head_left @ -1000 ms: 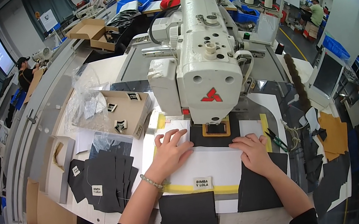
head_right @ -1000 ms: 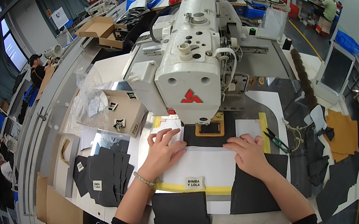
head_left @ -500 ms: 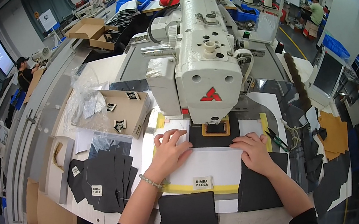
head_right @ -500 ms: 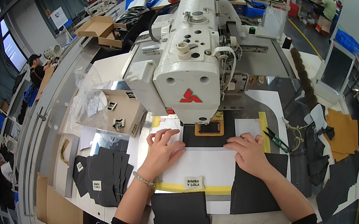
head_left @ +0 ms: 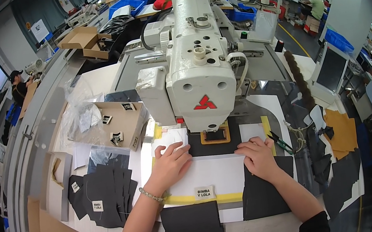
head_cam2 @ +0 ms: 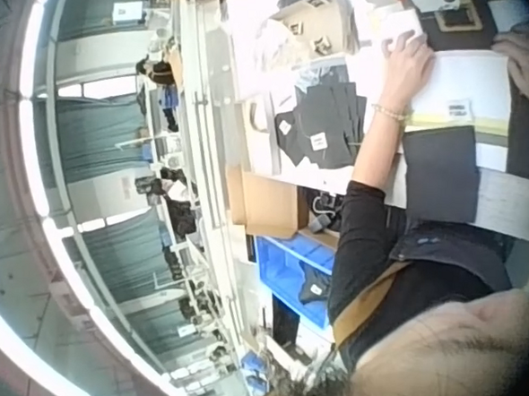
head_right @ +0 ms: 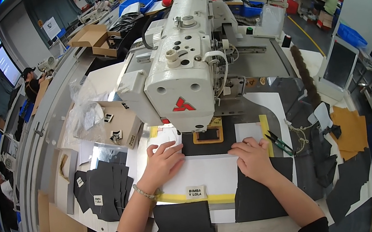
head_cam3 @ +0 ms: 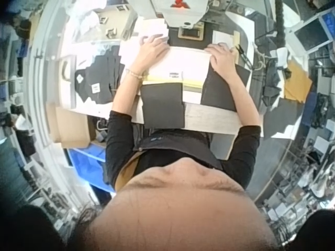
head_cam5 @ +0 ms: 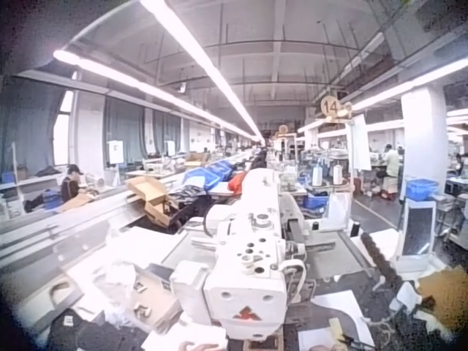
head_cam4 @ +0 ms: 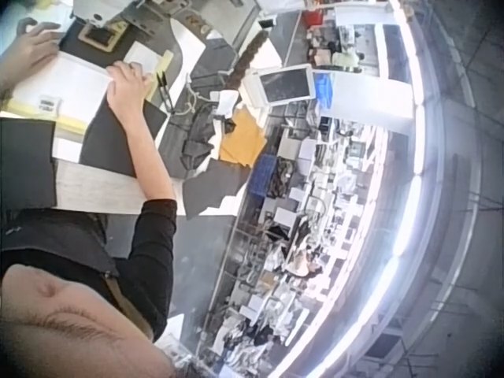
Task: Sewing small white labels onto rectangular leather squares using an industrial sewing machine.
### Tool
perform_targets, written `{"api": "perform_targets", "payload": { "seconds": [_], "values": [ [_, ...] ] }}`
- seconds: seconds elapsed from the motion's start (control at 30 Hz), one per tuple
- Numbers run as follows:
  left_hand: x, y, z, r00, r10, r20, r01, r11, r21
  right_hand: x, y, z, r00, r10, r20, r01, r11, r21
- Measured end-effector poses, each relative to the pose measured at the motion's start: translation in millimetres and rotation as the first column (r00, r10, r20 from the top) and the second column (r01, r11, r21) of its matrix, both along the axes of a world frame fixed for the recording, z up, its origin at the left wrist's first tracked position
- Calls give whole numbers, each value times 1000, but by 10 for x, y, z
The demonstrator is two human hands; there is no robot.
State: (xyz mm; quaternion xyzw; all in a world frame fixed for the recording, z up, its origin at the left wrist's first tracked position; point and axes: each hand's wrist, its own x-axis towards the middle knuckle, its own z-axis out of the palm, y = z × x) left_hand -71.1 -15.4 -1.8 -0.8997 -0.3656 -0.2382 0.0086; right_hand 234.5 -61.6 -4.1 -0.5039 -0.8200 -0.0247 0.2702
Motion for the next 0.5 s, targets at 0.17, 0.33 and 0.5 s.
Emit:
{"api": "perform_targets", "payload": {
  "seconds": [0.17,0.33,0.5],
  "values": [
    [25,-30,40,1000,28,2,-28,999,-42,-21,6,-1,997,-40,-62,41,999,13],
    [21,-25,36,999,44,-2,-44,998,-45,-11,8,13,998,-33,-54,32,999,-16],
    [16,-33,34,998,62,4,-62,997,-47,-3,9,0,1000,-22,-8,21,999,-28]
  ]
}}
